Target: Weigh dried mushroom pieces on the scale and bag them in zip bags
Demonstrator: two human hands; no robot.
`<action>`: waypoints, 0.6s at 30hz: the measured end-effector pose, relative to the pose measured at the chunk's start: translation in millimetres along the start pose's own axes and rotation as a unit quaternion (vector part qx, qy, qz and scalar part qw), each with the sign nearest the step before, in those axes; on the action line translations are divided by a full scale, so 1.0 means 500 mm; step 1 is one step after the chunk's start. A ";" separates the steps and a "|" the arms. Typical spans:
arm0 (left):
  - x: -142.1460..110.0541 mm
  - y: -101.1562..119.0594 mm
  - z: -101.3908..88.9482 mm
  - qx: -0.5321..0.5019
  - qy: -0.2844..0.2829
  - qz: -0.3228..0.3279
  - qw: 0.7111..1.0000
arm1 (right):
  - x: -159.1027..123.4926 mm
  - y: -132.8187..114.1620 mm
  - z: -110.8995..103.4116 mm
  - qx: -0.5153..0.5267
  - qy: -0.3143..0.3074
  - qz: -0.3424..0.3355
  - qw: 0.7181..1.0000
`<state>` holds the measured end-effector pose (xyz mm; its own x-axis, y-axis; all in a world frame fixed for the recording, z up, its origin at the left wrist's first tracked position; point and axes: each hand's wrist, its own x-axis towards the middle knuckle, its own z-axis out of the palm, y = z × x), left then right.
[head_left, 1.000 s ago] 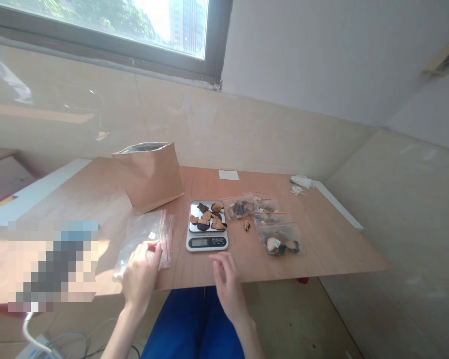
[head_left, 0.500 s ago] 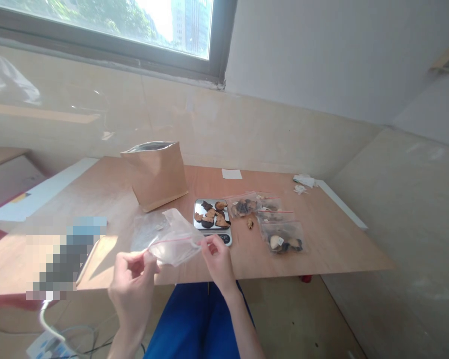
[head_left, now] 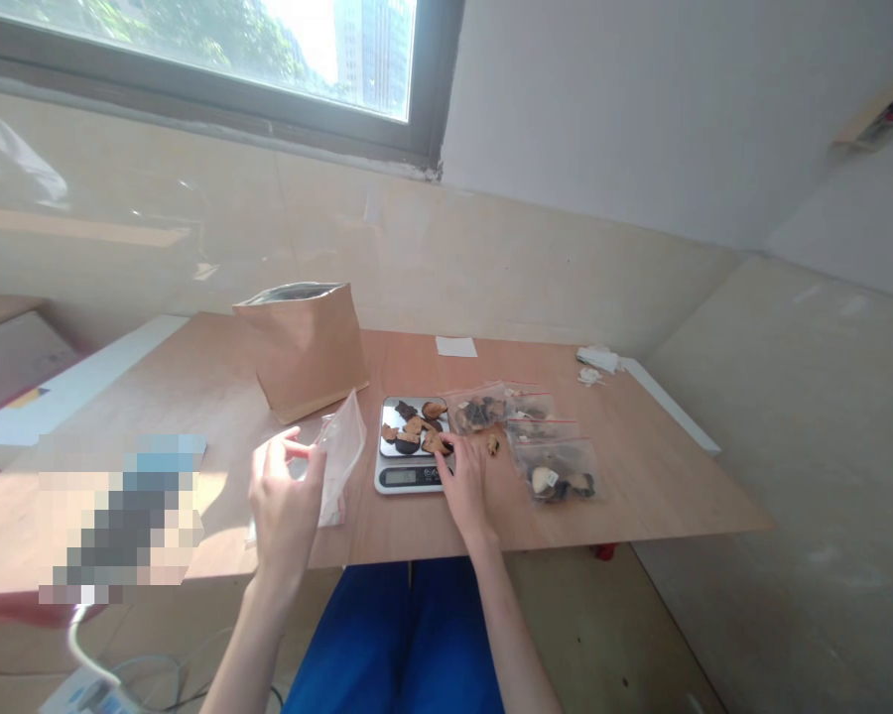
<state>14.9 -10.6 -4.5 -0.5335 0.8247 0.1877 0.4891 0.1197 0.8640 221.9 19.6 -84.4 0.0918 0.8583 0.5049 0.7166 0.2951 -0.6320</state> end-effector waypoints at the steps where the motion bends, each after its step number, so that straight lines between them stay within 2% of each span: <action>1: 0.002 -0.001 0.004 -0.002 -0.002 -0.006 1.000 | 0.000 -0.003 -0.004 0.010 0.007 0.005 1.000; 4: 0.004 -0.007 0.019 -0.013 -0.014 -0.007 1.000 | 0.004 -0.027 -0.021 0.071 0.024 0.028 0.997; 7: 0.000 -0.008 0.037 -0.008 -0.034 0.000 0.999 | 0.020 -0.077 -0.049 0.142 0.051 0.052 0.987; 11: -0.006 -0.004 0.057 -0.013 -0.080 -0.029 0.996 | 0.055 -0.160 -0.094 0.192 0.088 -0.004 0.977; 14: -0.006 -0.003 0.060 -0.037 -0.091 -0.030 0.995 | 0.075 -0.204 -0.118 0.198 0.111 -0.032 0.973; 16: -0.004 -0.003 0.056 -0.031 -0.087 -0.029 0.995 | 0.081 -0.215 -0.119 0.203 0.073 -0.038 0.976; 18: -0.001 -0.005 0.052 -0.024 -0.077 -0.039 0.996 | 0.082 -0.209 -0.107 0.226 -0.032 -0.046 0.972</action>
<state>31.8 2.9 -19.0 -0.4553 0.8890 0.0481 0.4144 0.1637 0.8953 187.7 1.5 33.7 -0.0126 0.8394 0.5433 0.3406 0.5145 -0.7869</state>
